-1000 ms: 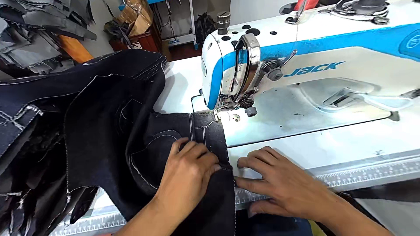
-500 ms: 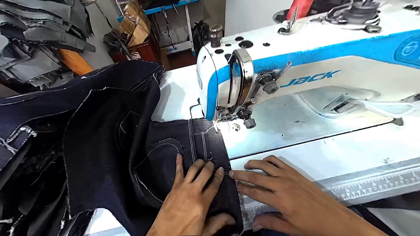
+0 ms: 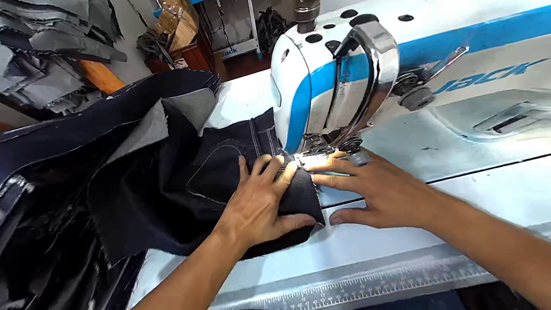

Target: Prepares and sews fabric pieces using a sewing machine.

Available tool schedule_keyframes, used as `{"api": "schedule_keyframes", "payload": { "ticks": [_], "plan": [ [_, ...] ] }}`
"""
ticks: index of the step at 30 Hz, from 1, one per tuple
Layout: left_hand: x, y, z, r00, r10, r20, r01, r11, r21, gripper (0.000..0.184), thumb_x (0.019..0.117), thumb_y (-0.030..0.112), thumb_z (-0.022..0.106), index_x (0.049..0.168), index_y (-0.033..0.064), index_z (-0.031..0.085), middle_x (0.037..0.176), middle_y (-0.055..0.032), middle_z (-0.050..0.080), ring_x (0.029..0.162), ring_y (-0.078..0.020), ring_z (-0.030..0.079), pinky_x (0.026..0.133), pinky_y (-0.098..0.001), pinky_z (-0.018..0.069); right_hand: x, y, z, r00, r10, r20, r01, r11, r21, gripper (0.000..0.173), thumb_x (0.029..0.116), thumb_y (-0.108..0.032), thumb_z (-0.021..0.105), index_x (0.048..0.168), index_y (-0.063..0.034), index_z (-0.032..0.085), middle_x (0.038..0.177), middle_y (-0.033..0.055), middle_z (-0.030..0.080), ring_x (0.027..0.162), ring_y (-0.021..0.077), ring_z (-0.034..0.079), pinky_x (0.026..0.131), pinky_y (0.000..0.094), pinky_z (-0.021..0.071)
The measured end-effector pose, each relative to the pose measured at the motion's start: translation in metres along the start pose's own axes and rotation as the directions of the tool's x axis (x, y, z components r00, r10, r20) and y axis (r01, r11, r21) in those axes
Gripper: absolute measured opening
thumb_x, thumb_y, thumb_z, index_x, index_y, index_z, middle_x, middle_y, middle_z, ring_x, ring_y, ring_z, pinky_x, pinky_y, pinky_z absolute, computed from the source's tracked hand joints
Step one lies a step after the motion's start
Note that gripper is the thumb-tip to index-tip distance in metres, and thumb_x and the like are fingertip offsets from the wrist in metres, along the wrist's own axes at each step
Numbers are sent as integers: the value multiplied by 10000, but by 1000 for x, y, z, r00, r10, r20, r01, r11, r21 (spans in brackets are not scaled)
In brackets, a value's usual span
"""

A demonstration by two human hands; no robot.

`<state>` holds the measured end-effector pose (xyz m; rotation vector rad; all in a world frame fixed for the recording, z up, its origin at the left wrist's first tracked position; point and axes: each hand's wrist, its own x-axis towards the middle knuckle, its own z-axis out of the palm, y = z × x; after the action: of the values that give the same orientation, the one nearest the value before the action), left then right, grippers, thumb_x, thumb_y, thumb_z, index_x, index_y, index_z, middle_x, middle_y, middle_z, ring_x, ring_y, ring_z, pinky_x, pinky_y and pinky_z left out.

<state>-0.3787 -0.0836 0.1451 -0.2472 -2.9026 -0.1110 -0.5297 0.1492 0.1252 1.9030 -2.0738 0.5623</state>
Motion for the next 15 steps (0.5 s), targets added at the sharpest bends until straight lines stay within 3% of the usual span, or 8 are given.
{"api": "schedule_keyframes", "payload": {
  "ticks": [2,6,8,10,11,12,14,15],
  "plan": [
    [10,-9,2,999,17,-30,-16,1000,14,880,823,873,437,1424,258,622,1389,-76,611,1372,-336,501,1071,-737,345,-1,-2,-1,998,41,-51,-42,998,-36,523,965,-656,470,1240,-299,735,1288,-90,686,1210,157,582,931,387,482],
    [27,-25,7,997,20,-69,-16,998,53,872,810,877,424,1237,184,739,1343,-167,621,1304,-426,541,986,-754,406,-4,-5,-2,992,77,-104,-82,996,-39,419,986,-553,512,1155,-274,776,1238,-114,711,1148,124,605,878,334,484],
    [34,-30,3,999,14,-35,-12,997,77,877,802,882,429,1135,140,756,1357,-203,593,1322,-451,517,984,-745,408,-3,-6,-2,991,79,-106,-85,995,-45,418,989,-544,514,1153,-261,774,1252,-110,704,1134,128,604,868,330,482],
    [44,-34,-15,996,-15,90,10,999,52,858,787,871,507,1093,111,762,1441,-238,529,1399,-459,442,1024,-702,424,-3,-5,-1,990,74,-121,-82,994,-70,405,993,-539,521,1126,-255,777,1242,-101,709,1137,123,614,874,325,497],
    [51,-41,-31,986,-35,164,36,999,2,765,820,791,591,1120,110,767,1513,-251,467,1445,-461,388,1055,-683,423,-3,-4,-1,988,71,-139,-83,993,-85,390,999,-523,525,1099,-248,783,1215,-93,718,1119,125,624,871,323,505],
    [60,-54,-46,978,-53,200,59,998,-26,612,882,679,638,1146,141,764,1547,-229,435,1437,-444,409,1041,-657,460,-5,-4,0,982,67,-175,-85,992,-97,372,1006,-497,531,1050,-235,790,1164,-79,732,1079,132,642,856,325,521],
    [72,-100,-61,981,-108,161,101,993,55,470,1006,513,578,1307,174,704,1490,-214,500,1272,-453,571,914,-682,522,-11,-14,2,962,77,-263,-88,996,-31,324,1020,-420,564,957,-187,780,1062,-38,747,1020,147,672,845,336,547],
    [71,-127,-57,983,-146,107,134,985,113,481,1039,466,541,1349,120,665,1413,-241,561,1195,-484,610,875,-712,517,-17,-30,1,948,119,-297,-92,990,104,291,1018,-377,595,958,-154,772,1049,-12,753,1025,150,683,876,340,554]
  ]
}}
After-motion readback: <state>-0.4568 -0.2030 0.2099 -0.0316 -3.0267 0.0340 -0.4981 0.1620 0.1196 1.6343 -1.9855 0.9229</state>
